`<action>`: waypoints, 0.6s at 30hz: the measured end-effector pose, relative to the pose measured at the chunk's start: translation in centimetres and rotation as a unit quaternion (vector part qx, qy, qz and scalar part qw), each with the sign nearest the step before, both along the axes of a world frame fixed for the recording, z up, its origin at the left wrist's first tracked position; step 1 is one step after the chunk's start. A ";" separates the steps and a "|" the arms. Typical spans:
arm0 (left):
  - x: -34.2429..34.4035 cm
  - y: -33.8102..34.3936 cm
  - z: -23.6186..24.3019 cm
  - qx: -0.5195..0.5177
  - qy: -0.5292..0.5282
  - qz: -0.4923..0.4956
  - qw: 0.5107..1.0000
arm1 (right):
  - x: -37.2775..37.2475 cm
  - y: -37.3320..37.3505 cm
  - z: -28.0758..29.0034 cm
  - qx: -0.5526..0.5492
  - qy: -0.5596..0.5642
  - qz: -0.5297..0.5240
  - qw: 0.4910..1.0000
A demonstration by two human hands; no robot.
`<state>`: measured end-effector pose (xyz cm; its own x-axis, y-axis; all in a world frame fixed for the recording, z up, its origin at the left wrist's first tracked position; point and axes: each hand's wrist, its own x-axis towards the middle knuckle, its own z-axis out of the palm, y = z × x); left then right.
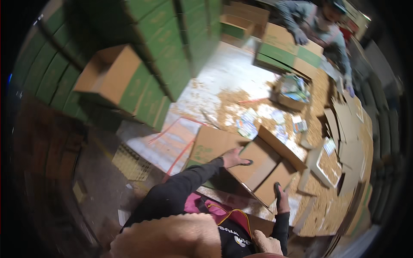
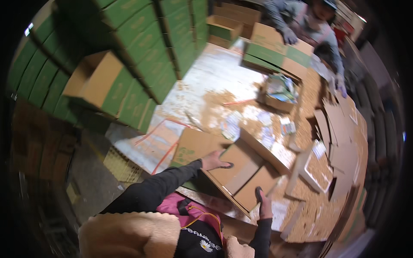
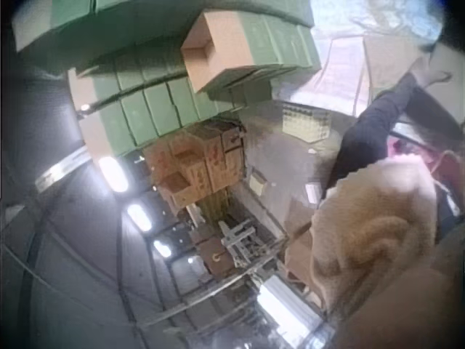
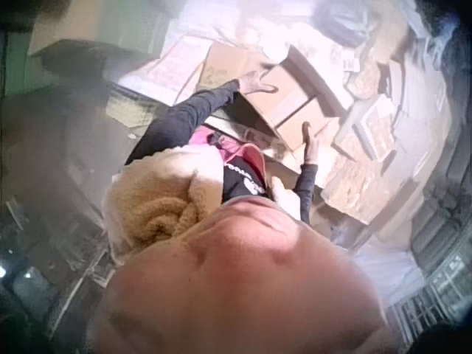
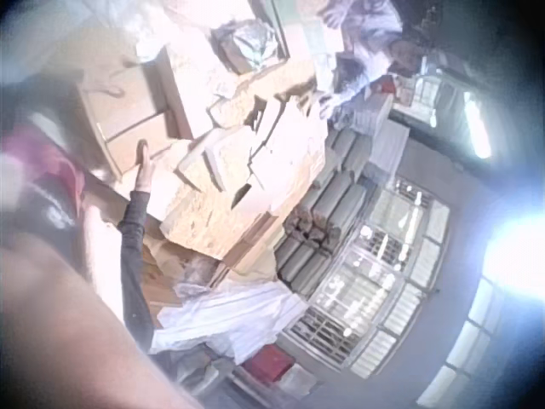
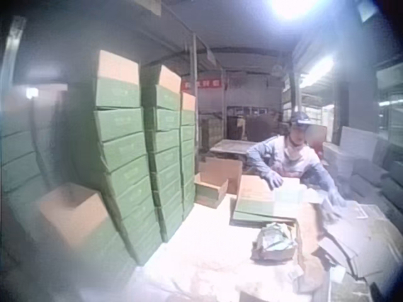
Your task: The person folds cardboard boxes, places trays filled with sawdust into the boxes, covers them with cardboard sheets, closes the boxes, and stacks them.
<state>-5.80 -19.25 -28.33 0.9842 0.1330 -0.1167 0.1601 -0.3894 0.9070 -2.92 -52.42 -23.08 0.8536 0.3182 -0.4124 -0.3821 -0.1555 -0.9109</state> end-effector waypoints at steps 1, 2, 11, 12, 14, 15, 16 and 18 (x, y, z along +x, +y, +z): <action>-0.2 -0.1 2.6 -0.033 -0.036 -0.025 0.999 | -0.6 -0.2 2.8 0.016 -0.035 -0.024 0.999; -0.4 0.3 7.3 -0.061 -0.073 -0.058 0.994 | -0.9 -0.1 4.4 0.037 -0.071 -0.056 0.995; -20.6 34.1 38.8 0.644 -0.106 0.555 0.516 | -1.4 27.3 20.6 0.062 -0.583 0.284 0.759; -23.9 39.2 37.4 0.606 0.079 0.536 0.582 | -2.3 31.9 23.3 0.039 -0.593 0.347 0.726; -32.5 46.2 31.0 0.531 0.026 0.476 0.701 | -3.3 40.3 27.6 0.055 -0.707 0.434 0.556; -33.2 47.5 30.5 0.446 -0.020 0.414 0.793 | -5.2 44.2 28.3 0.231 -0.362 0.455 0.780; -29.5 46.3 30.3 0.434 0.003 0.398 0.808 | -7.0 48.1 29.6 0.351 0.027 0.361 0.864; -31.2 45.8 30.1 0.676 -0.080 0.184 0.709 | -6.1 56.1 26.4 0.333 -0.298 0.274 0.851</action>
<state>-36.95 26.50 1.76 0.8401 0.2674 0.4719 0.4130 -0.8793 -0.2372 -8.98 3.70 3.31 0.4960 0.7295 0.4711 0.1432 0.4663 -0.8729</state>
